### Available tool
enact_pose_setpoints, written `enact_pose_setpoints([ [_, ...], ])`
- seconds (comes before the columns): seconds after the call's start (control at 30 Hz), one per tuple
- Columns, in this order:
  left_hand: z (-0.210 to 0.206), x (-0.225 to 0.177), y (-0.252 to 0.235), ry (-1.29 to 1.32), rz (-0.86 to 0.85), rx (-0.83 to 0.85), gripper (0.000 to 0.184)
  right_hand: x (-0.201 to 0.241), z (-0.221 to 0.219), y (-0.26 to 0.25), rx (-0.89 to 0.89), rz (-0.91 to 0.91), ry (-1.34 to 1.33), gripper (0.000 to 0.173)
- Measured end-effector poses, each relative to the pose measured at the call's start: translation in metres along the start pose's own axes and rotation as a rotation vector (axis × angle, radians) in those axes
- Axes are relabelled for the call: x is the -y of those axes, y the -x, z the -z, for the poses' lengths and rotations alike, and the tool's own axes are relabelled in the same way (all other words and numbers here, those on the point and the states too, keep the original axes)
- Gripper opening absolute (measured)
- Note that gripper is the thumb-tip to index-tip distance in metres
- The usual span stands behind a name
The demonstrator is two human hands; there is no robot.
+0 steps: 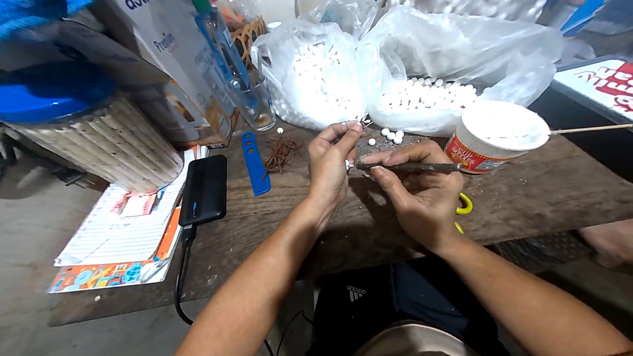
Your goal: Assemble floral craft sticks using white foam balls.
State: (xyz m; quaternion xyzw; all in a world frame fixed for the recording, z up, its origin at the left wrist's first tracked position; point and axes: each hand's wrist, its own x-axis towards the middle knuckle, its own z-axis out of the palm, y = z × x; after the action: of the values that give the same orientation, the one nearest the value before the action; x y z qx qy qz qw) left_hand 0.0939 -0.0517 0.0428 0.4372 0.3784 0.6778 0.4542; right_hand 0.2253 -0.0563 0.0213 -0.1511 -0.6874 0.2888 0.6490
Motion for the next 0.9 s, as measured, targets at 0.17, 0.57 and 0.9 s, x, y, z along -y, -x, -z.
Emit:
enact_pose_setpoints([
  [0.17,0.003,-0.002,0.005,-0.025,0.011,0.051,0.016,0.0,-0.001,0.001,0.01,-0.019,0.003,0.021],
  [0.57,-0.003,0.002,-0.013,0.12,-0.029,-0.071,0.018,0.016,0.044,-0.007,0.112,0.272,0.314,0.009],
  [0.9,-0.002,0.003,-0.009,0.069,-0.02,-0.026,0.016,-0.001,0.085,-0.03,0.687,-0.397,1.256,0.018],
])
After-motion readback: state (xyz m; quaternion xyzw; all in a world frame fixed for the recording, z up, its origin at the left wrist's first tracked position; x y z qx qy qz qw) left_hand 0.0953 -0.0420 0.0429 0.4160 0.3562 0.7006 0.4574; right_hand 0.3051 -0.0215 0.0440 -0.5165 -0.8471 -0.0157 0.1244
